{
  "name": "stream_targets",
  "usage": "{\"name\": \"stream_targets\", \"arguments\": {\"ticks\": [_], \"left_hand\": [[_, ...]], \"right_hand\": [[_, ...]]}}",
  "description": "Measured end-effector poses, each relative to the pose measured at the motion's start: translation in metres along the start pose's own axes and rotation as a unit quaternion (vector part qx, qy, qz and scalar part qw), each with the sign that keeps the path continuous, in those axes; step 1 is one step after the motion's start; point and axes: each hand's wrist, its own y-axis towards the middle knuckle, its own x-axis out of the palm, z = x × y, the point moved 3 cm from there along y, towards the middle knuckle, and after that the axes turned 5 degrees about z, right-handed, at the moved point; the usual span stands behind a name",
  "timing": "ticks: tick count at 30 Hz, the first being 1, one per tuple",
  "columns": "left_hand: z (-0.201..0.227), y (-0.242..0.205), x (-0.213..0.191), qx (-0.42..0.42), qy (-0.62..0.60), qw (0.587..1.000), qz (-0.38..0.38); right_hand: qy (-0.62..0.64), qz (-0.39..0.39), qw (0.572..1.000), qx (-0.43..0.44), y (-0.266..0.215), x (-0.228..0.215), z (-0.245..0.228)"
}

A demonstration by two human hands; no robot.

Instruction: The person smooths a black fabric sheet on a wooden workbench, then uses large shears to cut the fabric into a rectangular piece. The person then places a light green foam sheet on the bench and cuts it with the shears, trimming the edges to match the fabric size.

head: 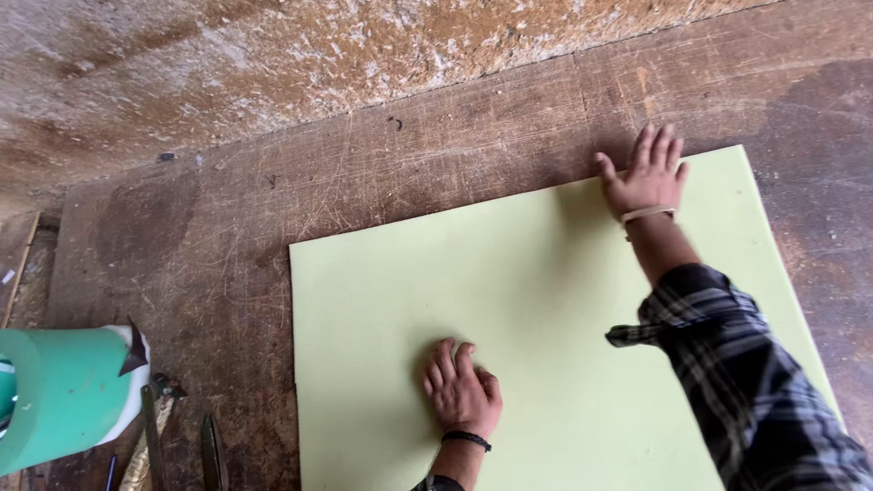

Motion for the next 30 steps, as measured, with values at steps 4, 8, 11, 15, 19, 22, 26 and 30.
{"name": "stream_targets", "arguments": {"ticks": [4, 8, 11, 15, 19, 22, 26, 30], "left_hand": [[0.002, -0.004, -0.004, 0.002, -0.006, 1.000, 0.000], [0.003, 0.002, 0.000, 0.017, -0.017, 0.999, 0.026], [0.004, -0.002, 0.002, 0.024, 0.002, 0.999, 0.030], [0.003, -0.003, -0.002, 0.031, -0.003, 0.998, 0.049], [0.000, -0.003, -0.003, 0.026, -0.005, 0.998, 0.065], [0.006, -0.007, 0.006, 0.034, -0.007, 0.998, 0.059], [-0.004, -0.006, 0.007, 0.057, 0.012, 0.994, 0.096], [-0.004, -0.005, 0.012, 0.040, 0.011, 0.997, 0.063]], "right_hand": [[-0.022, -0.037, 0.960, -0.277, -0.107, 0.035, -0.032], [-0.068, -0.166, 0.906, -0.384, -0.179, 0.046, -0.012], [-0.066, -0.054, 0.994, 0.073, -0.089, -0.019, 0.103], [-0.086, 0.000, 0.983, 0.160, -0.106, -0.031, 0.120], [-0.058, -0.172, 0.945, -0.273, -0.259, 0.037, 0.024], [-0.108, -0.180, 0.968, -0.138, -0.270, 0.009, 0.084], [-0.058, 0.063, 0.991, 0.098, -0.254, -0.044, 0.156], [-0.074, -0.091, 0.988, -0.104, -0.337, -0.011, 0.105]]}}
